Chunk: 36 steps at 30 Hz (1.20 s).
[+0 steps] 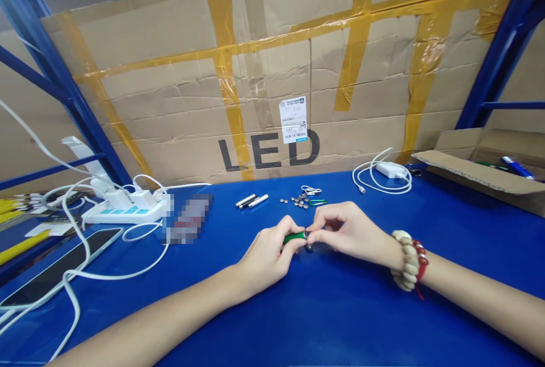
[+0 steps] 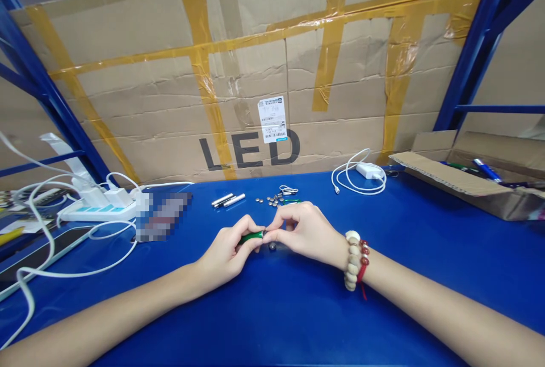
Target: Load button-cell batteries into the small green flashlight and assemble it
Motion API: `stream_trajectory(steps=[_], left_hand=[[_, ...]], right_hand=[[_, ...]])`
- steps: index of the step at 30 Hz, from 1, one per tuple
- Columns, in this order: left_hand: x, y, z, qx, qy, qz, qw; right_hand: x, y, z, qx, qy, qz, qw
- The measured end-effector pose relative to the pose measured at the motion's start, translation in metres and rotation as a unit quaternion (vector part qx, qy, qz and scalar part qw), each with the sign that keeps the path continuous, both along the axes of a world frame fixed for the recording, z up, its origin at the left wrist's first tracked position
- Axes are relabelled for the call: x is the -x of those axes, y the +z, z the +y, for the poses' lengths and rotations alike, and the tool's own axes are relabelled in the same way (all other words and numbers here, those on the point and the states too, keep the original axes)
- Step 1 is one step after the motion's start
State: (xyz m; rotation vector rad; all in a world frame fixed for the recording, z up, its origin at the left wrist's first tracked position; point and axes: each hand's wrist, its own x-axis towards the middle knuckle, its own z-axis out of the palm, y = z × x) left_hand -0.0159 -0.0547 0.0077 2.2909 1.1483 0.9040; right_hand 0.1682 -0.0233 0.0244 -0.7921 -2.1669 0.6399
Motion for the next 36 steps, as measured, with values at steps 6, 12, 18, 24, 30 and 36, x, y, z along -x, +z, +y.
stream_trajectory(steps=[6,12,18,24,30,36], left_hand=[[-0.0003,-0.0013,0.0015,-0.024,0.005,-0.001,1.000],[-0.0001,-0.0004,0.0013,-0.028,0.008,-0.014,0.999],[-0.0009,-0.0001,0.0004,-0.049,0.011,-0.011,0.999],[-0.0015,0.0007,0.0015,-0.031,0.012,-0.027,0.999],[-0.0016,0.0007,0.0012,-0.015,0.005,-0.042,0.999],[-0.0006,0.0015,0.0005,-0.014,-0.015,-0.016,1.000]], right_hand=[[0.0032,-0.0001,0.0000,0.183,-0.014,0.020,0.983],[0.0054,0.0015,0.0001,0.257,-0.008,0.039,0.966],[0.0070,0.0023,-0.0002,0.281,-0.026,0.038,0.959],[0.0066,0.0033,0.0004,0.290,-0.020,0.047,0.956],[0.0033,0.0056,0.0014,0.289,-0.001,0.049,0.956],[-0.0016,-0.0009,0.0062,0.342,0.035,0.034,0.938]])
